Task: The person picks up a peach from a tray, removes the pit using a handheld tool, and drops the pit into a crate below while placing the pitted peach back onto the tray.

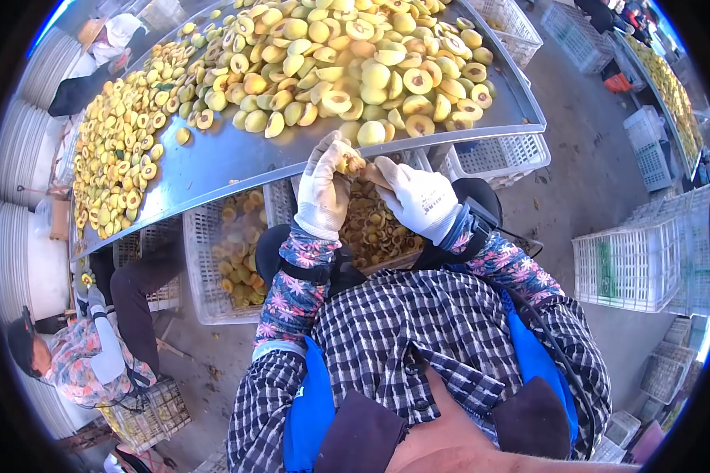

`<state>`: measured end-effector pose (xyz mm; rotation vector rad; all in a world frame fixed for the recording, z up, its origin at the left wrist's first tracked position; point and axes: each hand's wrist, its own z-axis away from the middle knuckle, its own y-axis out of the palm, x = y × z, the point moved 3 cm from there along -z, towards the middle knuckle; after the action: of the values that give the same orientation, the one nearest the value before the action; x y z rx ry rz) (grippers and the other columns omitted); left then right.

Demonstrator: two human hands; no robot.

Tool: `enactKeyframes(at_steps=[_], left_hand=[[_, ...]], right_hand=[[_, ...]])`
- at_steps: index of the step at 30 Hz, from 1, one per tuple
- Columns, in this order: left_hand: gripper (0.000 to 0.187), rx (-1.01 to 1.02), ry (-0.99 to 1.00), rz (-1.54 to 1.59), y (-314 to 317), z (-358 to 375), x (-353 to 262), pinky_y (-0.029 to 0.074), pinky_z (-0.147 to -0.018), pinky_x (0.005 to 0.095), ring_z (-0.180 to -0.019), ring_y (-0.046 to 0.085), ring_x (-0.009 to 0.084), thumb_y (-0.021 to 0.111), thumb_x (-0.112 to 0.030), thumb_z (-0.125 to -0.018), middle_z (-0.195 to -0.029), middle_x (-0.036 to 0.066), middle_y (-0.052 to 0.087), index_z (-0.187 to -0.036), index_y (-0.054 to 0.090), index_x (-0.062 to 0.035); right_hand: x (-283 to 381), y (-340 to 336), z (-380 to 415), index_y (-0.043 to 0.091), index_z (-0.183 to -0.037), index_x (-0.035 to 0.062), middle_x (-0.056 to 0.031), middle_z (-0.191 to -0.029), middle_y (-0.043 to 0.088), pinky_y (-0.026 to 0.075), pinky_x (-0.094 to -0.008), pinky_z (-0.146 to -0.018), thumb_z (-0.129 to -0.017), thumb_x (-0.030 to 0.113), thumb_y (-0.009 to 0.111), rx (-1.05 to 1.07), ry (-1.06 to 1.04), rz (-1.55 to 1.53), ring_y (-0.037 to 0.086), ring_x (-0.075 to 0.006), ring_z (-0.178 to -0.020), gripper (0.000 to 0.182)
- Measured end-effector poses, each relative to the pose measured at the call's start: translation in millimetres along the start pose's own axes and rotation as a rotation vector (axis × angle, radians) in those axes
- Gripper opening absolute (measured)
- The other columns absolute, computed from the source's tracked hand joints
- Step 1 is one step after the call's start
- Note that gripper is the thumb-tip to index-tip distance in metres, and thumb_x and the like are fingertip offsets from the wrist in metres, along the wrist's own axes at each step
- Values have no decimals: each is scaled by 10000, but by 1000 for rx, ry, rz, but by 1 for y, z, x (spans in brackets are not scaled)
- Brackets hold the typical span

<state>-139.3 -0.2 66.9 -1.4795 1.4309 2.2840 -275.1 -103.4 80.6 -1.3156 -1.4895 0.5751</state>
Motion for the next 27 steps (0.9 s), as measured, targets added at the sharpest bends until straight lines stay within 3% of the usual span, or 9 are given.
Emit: enactKeyframes(at_steps=[5, 12, 14, 19, 22, 24, 27], left_hand=[[279, -81, 25, -4, 1, 6, 17, 478, -887, 320, -1002, 581, 186, 521, -167, -978, -1088, 86, 598, -1227, 523, -41], [308, 25, 70, -65, 4, 0, 15, 468, -883, 319, -946, 575, 180, 500, -181, -990, -1091, 97, 574, -1261, 489, -34], [316, -114, 96, 49, 1, -1, 14, 467, -886, 321, -945, 576, 182, 498, -201, -992, -1060, 91, 574, -1258, 487, -30], [355, -5, 75, -72, -4, 1, 19, 480, -878, 358, -952, 573, 204, 540, -229, -969, -1052, 94, 565, -1259, 484, -32], [364, -49, -17, 47, 3, 2, 22, 489, -868, 374, -958, 570, 218, 550, -228, -964, -1048, 110, 564, -1256, 476, -23], [374, -126, -26, 59, 2, 0, 22, 493, -859, 379, -956, 570, 227, 549, -244, -966, -1036, 117, 567, -1254, 470, -19], [383, -108, 83, -47, -6, 0, 23, 500, -860, 388, -944, 580, 233, 554, -249, -961, -1036, 116, 570, -1252, 467, -15]], right_hand=[[-6, 4, 12, 468, -1268, 108, -77, -854, 617, 515, -380, -569, -842, 263, 638, 1, -1, 17, 647, -271, -680, 484], [-6, 4, 22, 467, -1258, 98, -98, -888, 639, 523, -386, -594, -834, 243, 641, -28, 41, -46, 657, -279, -723, 481], [-10, 6, 27, 467, -1251, 95, -105, -903, 645, 525, -388, -599, -834, 238, 639, 5, 59, -57, 659, -283, -731, 473], [-4, -5, 24, 477, -1226, 97, -121, -944, 653, 528, -388, -609, -842, 221, 631, -40, 63, -120, 658, -296, -749, 431], [-2, -2, 19, 481, -1232, 99, -118, -914, 648, 528, -391, -607, -847, 228, 629, -83, 47, -116, 651, -304, -728, 432], [-1, 3, 18, 518, -1236, 90, -114, -882, 652, 527, -362, -643, -814, 195, 671, 12, 97, -97, 656, -297, -772, 460], [-9, 7, 28, 495, -1227, 92, -114, -899, 652, 529, -382, -619, -838, 219, 638, 14, 65, -88, 656, -299, -742, 433]])
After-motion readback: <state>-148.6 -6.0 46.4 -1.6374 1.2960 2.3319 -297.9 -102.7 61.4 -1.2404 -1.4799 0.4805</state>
